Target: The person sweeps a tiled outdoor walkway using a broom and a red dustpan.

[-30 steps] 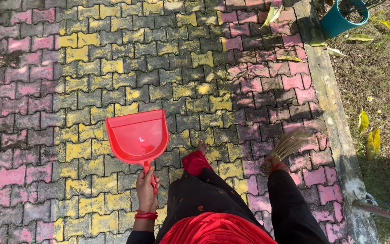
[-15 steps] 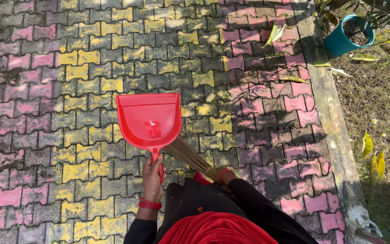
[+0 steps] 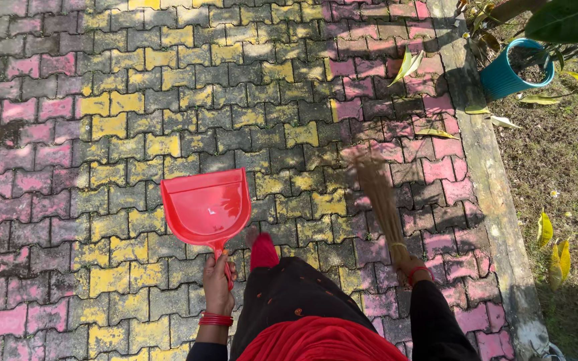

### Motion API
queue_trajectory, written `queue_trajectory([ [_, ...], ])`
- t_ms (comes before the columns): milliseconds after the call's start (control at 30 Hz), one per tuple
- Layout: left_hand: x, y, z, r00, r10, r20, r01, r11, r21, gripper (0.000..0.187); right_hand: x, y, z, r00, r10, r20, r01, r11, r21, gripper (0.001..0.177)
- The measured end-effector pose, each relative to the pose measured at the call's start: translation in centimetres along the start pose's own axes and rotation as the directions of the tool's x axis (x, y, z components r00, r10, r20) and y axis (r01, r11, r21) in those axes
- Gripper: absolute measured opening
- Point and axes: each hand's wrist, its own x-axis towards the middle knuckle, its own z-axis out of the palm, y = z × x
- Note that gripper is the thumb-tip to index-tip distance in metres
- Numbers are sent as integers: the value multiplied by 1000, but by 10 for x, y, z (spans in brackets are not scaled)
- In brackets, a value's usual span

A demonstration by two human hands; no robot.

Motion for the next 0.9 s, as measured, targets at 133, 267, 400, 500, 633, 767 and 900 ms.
queue_trajectory([
  [133,49,36,29,997,-60,48,57,997,47,13,17,-44,-8,982,165,87,-185,928,324,76],
  [267,86,73,52,993,-50,103,43,996,74,13,20,-111,20,982,92,165,-139,943,303,72],
  [400,118,98,58,988,-99,122,82,987,142,13,-9,-194,82,958,-127,256,157,982,-102,68],
  [500,141,111,57,985,-60,163,48,996,76,13,-43,-253,114,914,-236,330,335,899,-282,66],
  [633,166,129,59,989,-79,126,63,990,126,14,-73,-318,141,859,-376,347,493,790,-364,64],
  [767,187,142,60,985,-77,157,59,992,113,12,-66,-360,138,864,-315,393,502,603,-620,67],
  [900,205,149,54,985,-72,154,53,991,120,12,-45,-350,100,910,-360,205,414,766,-492,64],
])
